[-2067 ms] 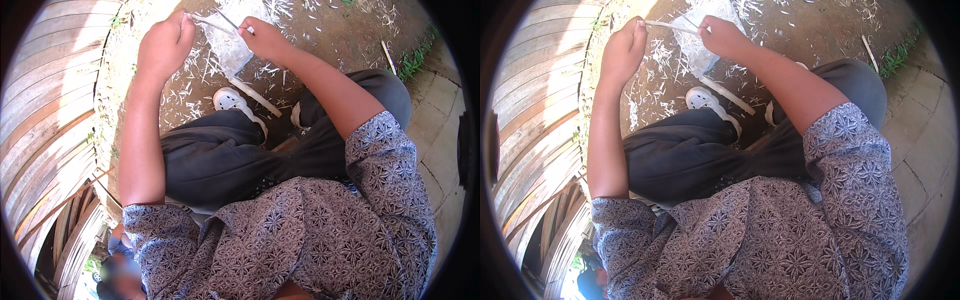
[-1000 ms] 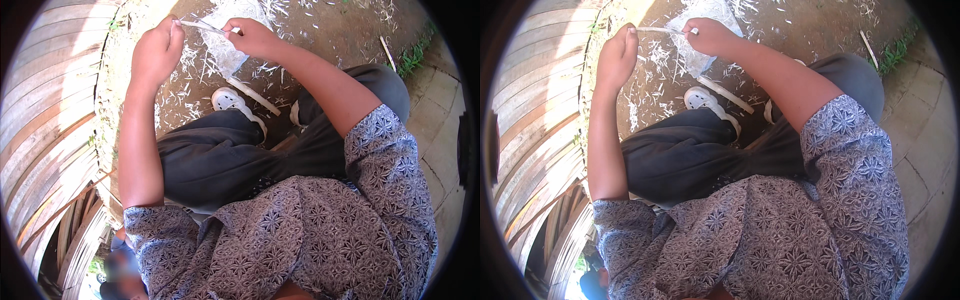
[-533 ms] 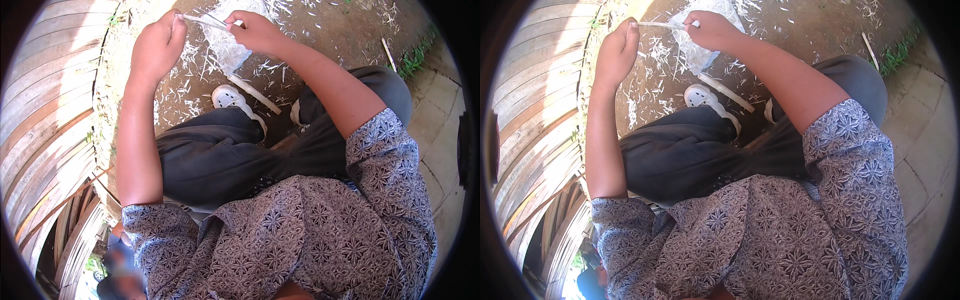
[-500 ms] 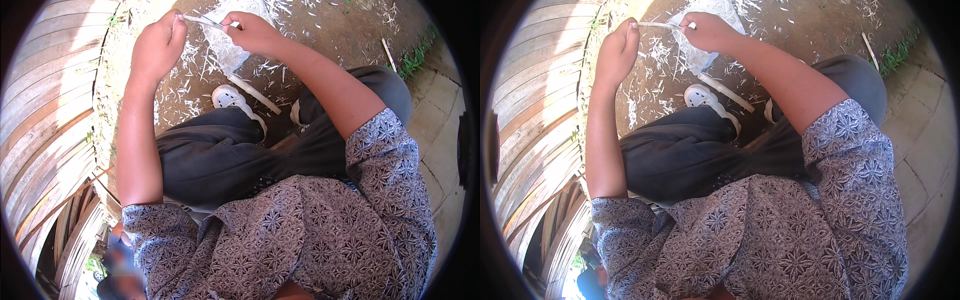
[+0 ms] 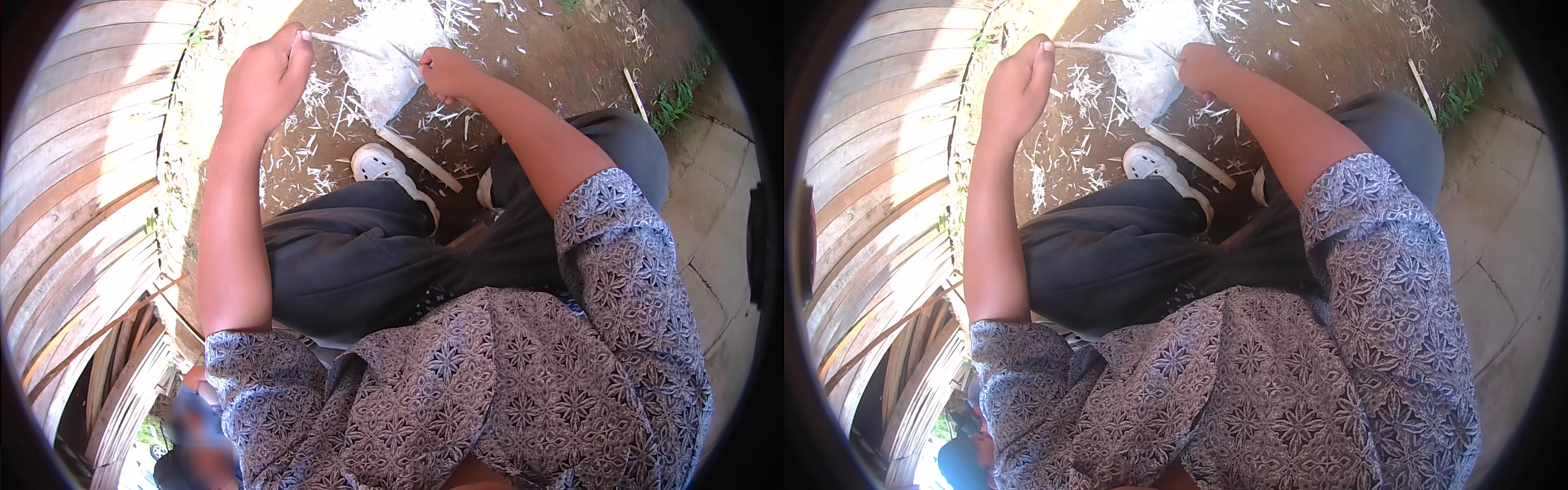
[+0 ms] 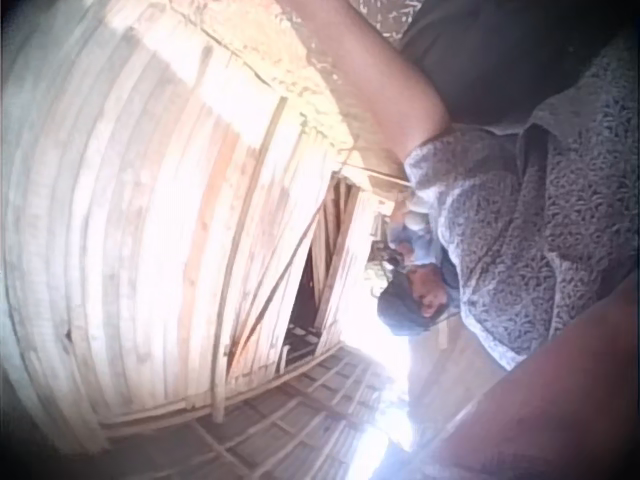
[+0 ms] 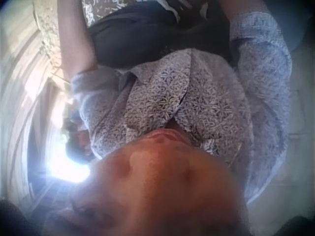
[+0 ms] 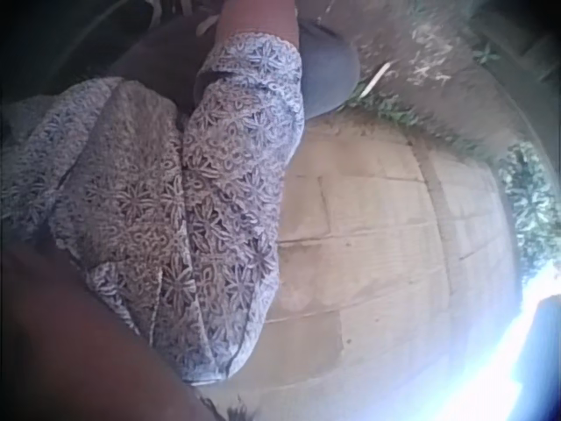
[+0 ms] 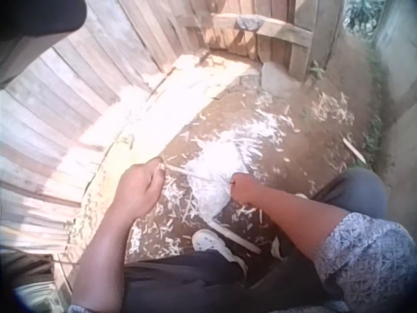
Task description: The person sits on the ground and uses a knife to shave thin strips from a piece of bamboo. They hold the bamboo in their left hand and scrape the knife along its length, creating a pile of shavings on the ground.
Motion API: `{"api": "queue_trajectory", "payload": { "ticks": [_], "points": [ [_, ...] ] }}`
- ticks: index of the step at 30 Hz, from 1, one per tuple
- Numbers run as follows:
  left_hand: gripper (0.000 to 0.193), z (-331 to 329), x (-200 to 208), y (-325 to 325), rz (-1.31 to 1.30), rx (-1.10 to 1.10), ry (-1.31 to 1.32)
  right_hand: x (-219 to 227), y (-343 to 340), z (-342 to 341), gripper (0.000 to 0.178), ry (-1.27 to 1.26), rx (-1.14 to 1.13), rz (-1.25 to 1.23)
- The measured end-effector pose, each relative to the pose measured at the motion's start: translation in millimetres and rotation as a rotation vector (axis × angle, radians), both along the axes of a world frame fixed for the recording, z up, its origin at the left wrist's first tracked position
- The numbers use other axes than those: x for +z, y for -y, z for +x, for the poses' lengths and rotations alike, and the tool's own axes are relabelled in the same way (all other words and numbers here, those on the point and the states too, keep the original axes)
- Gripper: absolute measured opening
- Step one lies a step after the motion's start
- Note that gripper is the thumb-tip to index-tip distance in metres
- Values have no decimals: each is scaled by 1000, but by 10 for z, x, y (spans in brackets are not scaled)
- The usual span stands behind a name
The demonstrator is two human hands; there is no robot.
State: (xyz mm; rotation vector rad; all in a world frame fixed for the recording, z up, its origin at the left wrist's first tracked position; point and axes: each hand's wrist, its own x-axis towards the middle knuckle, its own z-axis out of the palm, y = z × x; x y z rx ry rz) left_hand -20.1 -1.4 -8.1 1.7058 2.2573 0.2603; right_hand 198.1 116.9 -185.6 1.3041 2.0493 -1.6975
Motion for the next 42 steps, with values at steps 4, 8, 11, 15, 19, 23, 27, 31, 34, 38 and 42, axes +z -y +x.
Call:
{"api": "queue_trajectory", "payload": {
  "ticks": [4, 8, 11, 15, 19, 23, 27, 31, 34, 38, 42],
  "points": [
    [45, -89, -24, -2, -8, 85, 51, 182, -57, -48, 29, -170, -167, -101],
    [46, -78, -61, -22, -31, 84, 15, 281, -43, -104, 31, -195, -183, -145],
    [46, -60, -21, -44, -30, 90, 6, 321, -25, -68, 31, -225, -182, -137],
    [46, -70, 39, -73, -36, 100, -6, 347, -45, -38, 32, -214, -203, -153],
    [47, -30, 58, -96, -18, 93, -47, 440, -5, -46, 34, -238, -201, -152],
    [48, 18, 41, -155, -60, 86, -56, 483, -29, -66, 40, -277, -182, -128],
    [48, 57, 42, -194, -57, 70, -63, 420, -179, -21, 42, -308, -323, -44],
    [47, 63, 20, -200, -29, 52, -68, 409, -186, 31, 40, -281, -411, -59],
    [46, 74, 34, -205, -25, 39, -75, 498, -149, 56, 37, -303, -342, -88],
    [44, 92, 10, -248, 0, 13, -76, 645, -103, -8, 35, -404, -266, -134],
    [43, 132, 28, -242, -27, 37, -80, 1128, 27, -152, 33, -543, -169, -152]
  ]
}}
